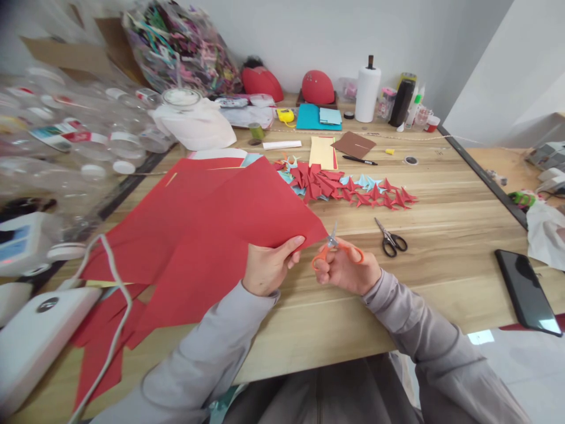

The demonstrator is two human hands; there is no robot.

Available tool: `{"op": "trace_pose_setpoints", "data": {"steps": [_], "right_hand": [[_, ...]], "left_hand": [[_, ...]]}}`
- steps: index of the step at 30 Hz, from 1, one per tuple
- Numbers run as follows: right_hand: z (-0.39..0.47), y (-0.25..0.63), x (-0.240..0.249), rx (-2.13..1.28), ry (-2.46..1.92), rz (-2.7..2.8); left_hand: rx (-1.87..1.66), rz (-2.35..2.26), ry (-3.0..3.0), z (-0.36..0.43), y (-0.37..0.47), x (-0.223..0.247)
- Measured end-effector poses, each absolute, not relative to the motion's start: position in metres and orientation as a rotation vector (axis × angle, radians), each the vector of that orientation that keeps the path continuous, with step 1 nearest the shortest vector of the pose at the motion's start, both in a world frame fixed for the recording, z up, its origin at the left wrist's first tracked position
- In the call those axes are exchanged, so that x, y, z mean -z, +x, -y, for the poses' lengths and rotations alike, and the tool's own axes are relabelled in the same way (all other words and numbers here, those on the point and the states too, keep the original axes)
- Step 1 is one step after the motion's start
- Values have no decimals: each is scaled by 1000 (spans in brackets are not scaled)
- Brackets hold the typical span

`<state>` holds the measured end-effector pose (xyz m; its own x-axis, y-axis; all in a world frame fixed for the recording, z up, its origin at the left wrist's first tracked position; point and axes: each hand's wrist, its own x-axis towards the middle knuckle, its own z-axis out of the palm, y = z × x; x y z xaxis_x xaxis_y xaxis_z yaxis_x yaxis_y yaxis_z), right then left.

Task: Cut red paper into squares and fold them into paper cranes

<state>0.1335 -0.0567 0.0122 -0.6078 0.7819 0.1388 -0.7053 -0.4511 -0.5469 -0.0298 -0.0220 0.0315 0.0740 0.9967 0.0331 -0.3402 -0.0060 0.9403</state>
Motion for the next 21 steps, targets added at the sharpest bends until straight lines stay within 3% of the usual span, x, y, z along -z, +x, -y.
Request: {"op": "trace_pose_setpoints", "data": {"steps": [9,21], "right_hand": [[52,149,-22,-1895,-110,643],[54,139,-14,-1989,-276,1003]], "left_hand": [[-1328,-905,863,13,-40,-41],[-1187,-887,647,13,-34,-42]]}}
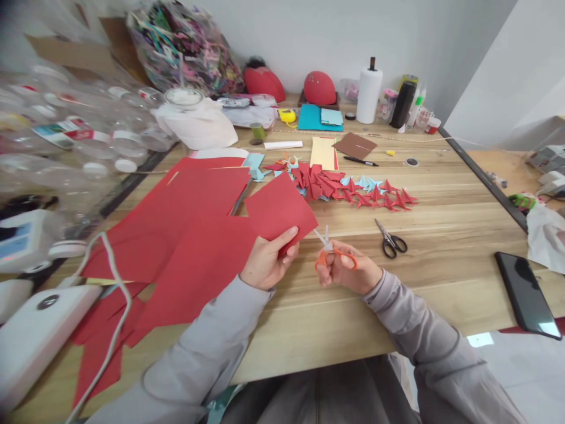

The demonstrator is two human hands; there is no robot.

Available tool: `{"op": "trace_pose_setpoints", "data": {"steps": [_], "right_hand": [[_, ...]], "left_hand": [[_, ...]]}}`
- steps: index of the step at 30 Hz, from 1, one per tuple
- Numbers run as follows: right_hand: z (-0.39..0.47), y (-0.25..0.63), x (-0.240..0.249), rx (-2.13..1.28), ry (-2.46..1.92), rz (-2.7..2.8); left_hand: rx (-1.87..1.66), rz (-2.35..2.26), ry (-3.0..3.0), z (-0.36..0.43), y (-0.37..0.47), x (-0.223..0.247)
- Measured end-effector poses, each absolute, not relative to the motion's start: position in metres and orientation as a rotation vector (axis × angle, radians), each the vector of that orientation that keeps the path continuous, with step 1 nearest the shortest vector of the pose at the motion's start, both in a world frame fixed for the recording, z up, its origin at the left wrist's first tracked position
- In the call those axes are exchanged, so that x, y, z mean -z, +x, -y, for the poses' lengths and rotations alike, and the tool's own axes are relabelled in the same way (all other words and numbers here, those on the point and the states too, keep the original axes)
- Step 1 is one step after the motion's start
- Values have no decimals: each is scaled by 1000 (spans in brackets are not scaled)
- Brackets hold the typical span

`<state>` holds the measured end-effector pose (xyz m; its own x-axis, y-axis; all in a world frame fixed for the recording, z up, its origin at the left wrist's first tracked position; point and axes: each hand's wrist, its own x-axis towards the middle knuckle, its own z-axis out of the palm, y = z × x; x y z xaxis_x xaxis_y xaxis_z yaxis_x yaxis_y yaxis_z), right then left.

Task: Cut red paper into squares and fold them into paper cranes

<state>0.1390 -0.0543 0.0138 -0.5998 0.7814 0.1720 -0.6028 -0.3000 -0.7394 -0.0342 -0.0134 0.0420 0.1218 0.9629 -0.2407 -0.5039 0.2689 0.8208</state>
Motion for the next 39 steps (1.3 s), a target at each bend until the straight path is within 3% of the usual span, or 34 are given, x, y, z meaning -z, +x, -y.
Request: {"op": "trace_pose_setpoints", "data": {"steps": [39], "right_hand": [[53,142,-12,-2026,-342,929]], "left_hand": [[-1136,-884,534,13,-35,-45]]}}
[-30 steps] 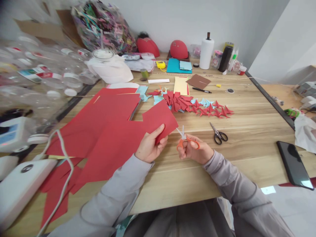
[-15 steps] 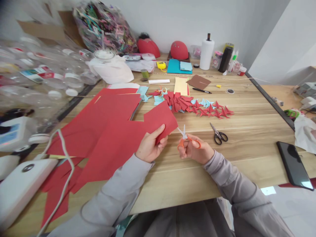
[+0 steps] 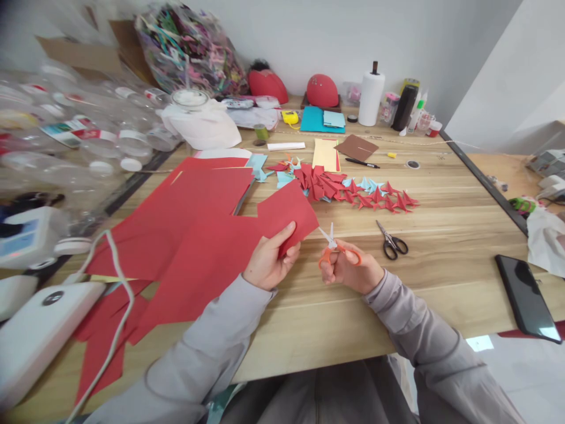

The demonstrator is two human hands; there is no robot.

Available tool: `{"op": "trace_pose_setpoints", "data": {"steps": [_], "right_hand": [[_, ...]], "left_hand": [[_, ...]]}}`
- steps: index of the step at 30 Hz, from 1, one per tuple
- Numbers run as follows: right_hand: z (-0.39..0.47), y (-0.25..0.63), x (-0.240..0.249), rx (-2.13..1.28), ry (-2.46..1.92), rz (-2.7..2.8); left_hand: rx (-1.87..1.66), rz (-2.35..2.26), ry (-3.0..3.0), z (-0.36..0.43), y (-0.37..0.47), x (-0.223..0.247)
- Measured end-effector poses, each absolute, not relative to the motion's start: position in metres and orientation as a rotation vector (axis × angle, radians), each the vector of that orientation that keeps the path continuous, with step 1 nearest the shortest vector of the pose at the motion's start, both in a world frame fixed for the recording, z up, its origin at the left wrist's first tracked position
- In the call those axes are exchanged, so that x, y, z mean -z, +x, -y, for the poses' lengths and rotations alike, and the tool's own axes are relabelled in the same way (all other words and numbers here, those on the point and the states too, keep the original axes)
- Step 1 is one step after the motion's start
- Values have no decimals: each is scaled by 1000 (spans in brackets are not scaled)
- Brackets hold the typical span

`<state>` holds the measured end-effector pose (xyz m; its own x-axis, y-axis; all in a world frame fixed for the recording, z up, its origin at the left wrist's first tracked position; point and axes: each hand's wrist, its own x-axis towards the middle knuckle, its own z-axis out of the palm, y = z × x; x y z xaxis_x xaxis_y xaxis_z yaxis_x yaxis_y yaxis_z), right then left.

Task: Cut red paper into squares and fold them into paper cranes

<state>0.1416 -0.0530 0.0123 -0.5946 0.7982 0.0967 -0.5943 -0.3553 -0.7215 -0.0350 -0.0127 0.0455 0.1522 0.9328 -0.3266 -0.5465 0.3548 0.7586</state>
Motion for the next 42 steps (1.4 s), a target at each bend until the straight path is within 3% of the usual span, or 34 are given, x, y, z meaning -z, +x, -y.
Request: {"op": "trace_pose_setpoints", "data": {"steps": [42], "right_hand": [[52,142,-10,-2045,-306,913]], "left_hand": [[-1080,-908,580,11,-36,-42]]}}
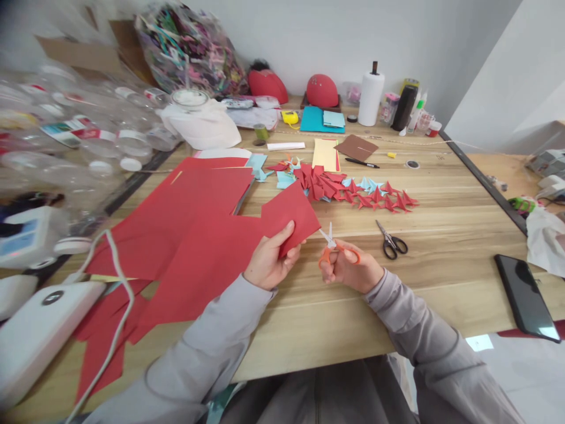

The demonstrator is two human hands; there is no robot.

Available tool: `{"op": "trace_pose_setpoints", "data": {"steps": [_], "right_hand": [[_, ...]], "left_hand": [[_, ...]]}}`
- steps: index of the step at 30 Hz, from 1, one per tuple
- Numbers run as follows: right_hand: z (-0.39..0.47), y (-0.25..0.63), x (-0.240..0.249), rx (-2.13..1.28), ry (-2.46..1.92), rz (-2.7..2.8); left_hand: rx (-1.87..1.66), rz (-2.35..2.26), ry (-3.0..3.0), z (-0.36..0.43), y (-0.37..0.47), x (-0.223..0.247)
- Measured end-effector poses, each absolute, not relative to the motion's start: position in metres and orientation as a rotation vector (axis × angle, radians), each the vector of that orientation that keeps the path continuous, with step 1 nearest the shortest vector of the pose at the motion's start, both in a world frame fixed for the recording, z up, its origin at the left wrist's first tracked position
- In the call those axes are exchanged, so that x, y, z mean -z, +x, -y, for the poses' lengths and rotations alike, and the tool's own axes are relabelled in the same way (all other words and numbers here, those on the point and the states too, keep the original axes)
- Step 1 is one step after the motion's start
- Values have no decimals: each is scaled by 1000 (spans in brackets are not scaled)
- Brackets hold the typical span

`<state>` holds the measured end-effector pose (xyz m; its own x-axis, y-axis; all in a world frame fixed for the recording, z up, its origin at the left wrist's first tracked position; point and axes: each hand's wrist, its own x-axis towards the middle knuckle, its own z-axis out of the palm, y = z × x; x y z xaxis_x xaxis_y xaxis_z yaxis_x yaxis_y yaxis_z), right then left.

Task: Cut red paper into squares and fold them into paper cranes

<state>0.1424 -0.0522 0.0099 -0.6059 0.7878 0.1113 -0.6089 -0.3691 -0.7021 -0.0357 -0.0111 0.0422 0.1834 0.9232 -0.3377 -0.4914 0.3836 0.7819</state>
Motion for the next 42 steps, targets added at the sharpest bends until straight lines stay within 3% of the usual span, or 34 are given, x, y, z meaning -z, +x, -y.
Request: {"op": "trace_pose_setpoints", "data": {"steps": [42], "right_hand": [[62,123,-20,-1952,-384,660]], "left_hand": [[-1299,-819,925,26,-27,-43]]}}
